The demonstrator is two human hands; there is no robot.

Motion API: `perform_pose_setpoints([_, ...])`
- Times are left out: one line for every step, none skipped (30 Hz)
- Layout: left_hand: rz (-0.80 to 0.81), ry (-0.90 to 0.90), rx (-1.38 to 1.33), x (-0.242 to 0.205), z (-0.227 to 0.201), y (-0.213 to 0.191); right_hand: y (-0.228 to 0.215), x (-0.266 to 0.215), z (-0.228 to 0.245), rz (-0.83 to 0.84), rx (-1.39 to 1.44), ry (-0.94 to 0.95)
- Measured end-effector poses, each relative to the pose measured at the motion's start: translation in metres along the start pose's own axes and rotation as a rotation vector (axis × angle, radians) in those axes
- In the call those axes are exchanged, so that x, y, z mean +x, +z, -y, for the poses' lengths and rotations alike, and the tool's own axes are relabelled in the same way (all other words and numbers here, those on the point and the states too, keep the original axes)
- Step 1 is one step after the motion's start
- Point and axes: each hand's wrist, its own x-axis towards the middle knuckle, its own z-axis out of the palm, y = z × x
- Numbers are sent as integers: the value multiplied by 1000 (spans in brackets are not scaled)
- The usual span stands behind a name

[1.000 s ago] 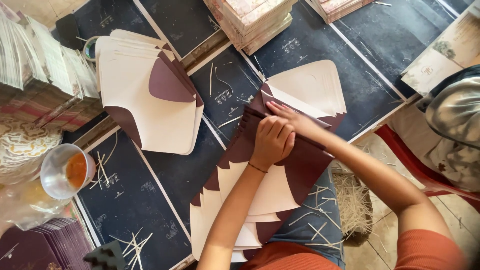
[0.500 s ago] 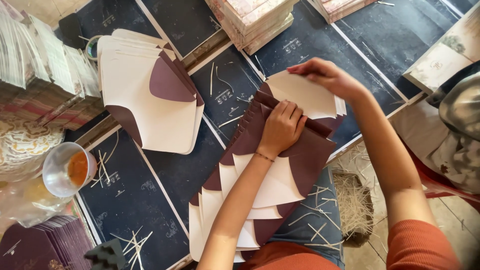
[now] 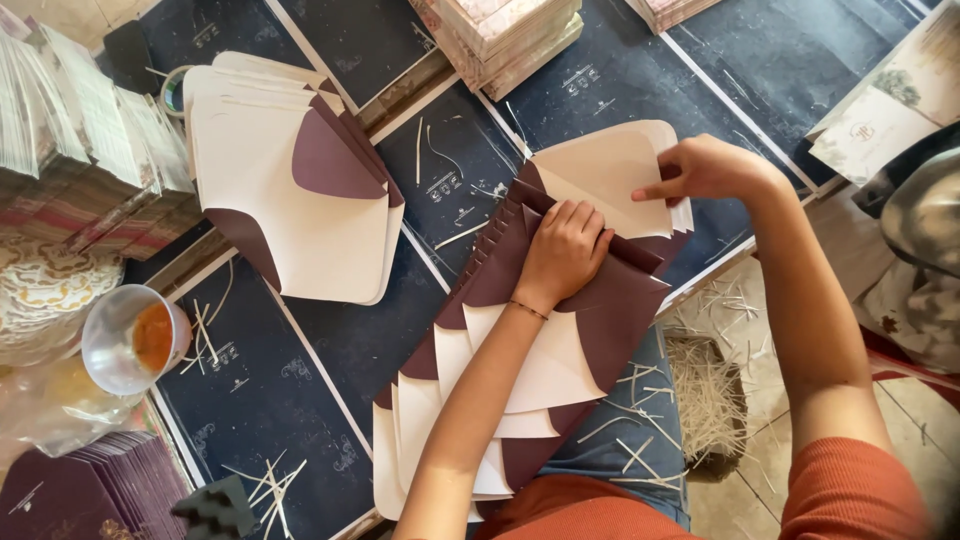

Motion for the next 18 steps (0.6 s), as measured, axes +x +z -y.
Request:
perform_pose_setpoints([0, 0, -3, 1, 0, -2, 0, -7, 5, 1, 0, 3])
perform_pose_setpoints([14, 0, -12, 1, 0, -4, 0, -14, 11, 85, 4, 26])
perform_pose_setpoints([28, 0, -21, 2, -1, -6, -1, -21, 16, 170, 9, 49])
perform_pose_setpoints([26, 1, -21, 0, 1, -3, 3, -14, 7, 168, 7, 49])
perform_pose_setpoints([50, -2, -53, -2, 3, 0, 6, -8, -3, 93, 11, -24])
perform_pose_setpoints([72, -7, -85, -3, 4, 4, 9, -2, -12, 21, 11, -98])
perform_pose_setpoints([68, -10, -85, -2, 3, 2, 13, 4, -12, 21, 6, -99])
perform_pose_setpoints([64, 7, -88, -2, 3, -1, 18, 9, -12, -13, 226, -272])
perform_pose_setpoints([59, 23, -91, -1, 3, -2, 24, 15, -13, -50, 450, -442])
perform_pose_setpoints([62, 25, -92, 0, -2, -11, 32, -4, 14, -52, 453, -441])
perform_pose_setpoints([-71, 63, -48, 2, -7, -19, 39, -22, 42, -38, 653, -578])
perform_pose_setpoints([-206, 104, 1, 6, -9, -29, 46, -38, 71, -27, 852, -721])
perform_pose_setpoints([-205, 110, 5, -5, -6, -29, 49, -35, 80, -31, 854, -727])
perform_pose_setpoints([-263, 100, 17, -16, -3, -28, 52, -31, 89, -19, 867, -596])
perform_pose_setpoints([-320, 90, 28, -28, 0, -28, 56, -28, 98, -6, 877, -466])
perform_pose_setpoints([-320, 95, 26, -34, 2, -28, 93, -4, 78, -11, 878, -466])
perform_pose_setpoints([-348, 97, 16, -41, 4, -28, 131, 20, 59, -323, 277, -765])
perform_pose_setpoints([-377, 101, 0, -45, 4, -26, 167, 43, 36, -611, -367, -993])
